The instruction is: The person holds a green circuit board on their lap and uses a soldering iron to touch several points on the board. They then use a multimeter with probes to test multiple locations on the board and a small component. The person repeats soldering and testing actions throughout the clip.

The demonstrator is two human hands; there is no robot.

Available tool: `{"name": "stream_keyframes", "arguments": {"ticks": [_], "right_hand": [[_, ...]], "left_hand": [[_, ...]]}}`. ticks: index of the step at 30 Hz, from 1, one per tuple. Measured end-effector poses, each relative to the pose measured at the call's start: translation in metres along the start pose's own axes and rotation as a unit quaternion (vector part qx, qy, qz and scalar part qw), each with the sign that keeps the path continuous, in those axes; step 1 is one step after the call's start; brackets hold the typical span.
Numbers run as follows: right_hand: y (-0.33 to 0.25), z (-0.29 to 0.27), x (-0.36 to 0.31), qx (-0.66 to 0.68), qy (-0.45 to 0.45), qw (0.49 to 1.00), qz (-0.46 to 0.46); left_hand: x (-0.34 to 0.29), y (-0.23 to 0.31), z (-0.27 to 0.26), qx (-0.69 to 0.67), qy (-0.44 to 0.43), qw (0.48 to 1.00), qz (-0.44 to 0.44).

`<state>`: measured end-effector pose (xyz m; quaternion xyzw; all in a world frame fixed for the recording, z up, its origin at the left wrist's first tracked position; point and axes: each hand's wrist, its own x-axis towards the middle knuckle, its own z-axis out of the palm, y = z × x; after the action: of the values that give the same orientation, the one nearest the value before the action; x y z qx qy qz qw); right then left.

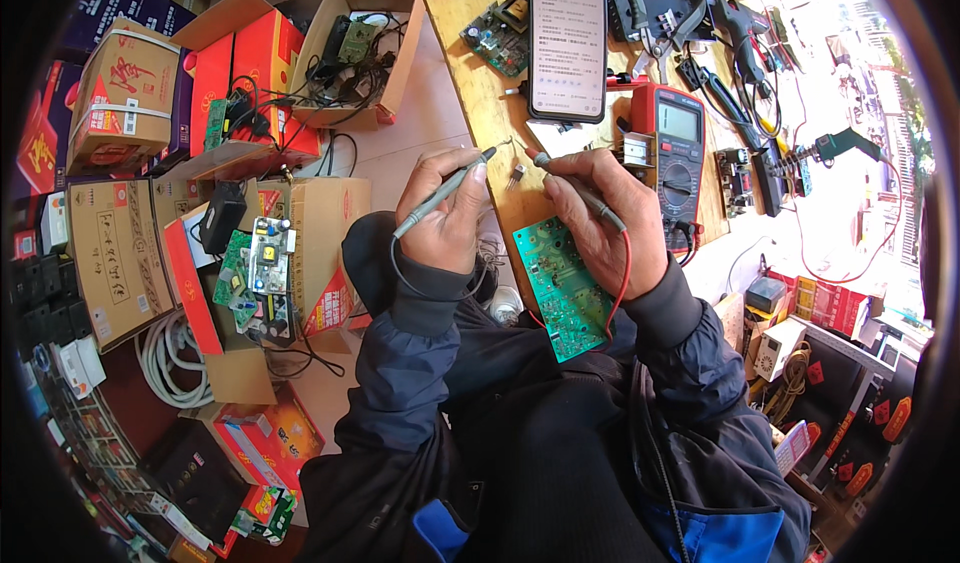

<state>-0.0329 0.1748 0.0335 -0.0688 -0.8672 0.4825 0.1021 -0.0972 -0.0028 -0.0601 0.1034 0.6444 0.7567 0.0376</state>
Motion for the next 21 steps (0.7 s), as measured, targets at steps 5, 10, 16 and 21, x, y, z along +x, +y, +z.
{"name": "stream_keyframes", "arguments": {"ticks": [5, 10, 16, 21], "right_hand": [[0.0013, 0.0013, -0.0005, -0.002, -0.006, 1.000, 0.004], [0.0035, 0.0013, 0.0004, -0.011, -0.011, 1.000, -0.002], [0.0016, 0.0007, -0.0015, -0.009, -0.006, 1.000, 0.001], [0.0026, 0.0019, -0.0019, -0.008, -0.013, 1.000, 0.013]], "left_hand": [[-0.0008, -0.0006, -0.0003, 0.009, -0.005, 1.000, 0.007], [-0.0004, -0.0028, -0.0022, 0.038, -0.007, 0.999, 0.021], [-0.0014, -0.0003, -0.0036, 0.060, -0.004, 0.998, 0.026], [-0.0027, 0.0000, -0.0041, 0.059, -0.004, 0.998, 0.024]]}}
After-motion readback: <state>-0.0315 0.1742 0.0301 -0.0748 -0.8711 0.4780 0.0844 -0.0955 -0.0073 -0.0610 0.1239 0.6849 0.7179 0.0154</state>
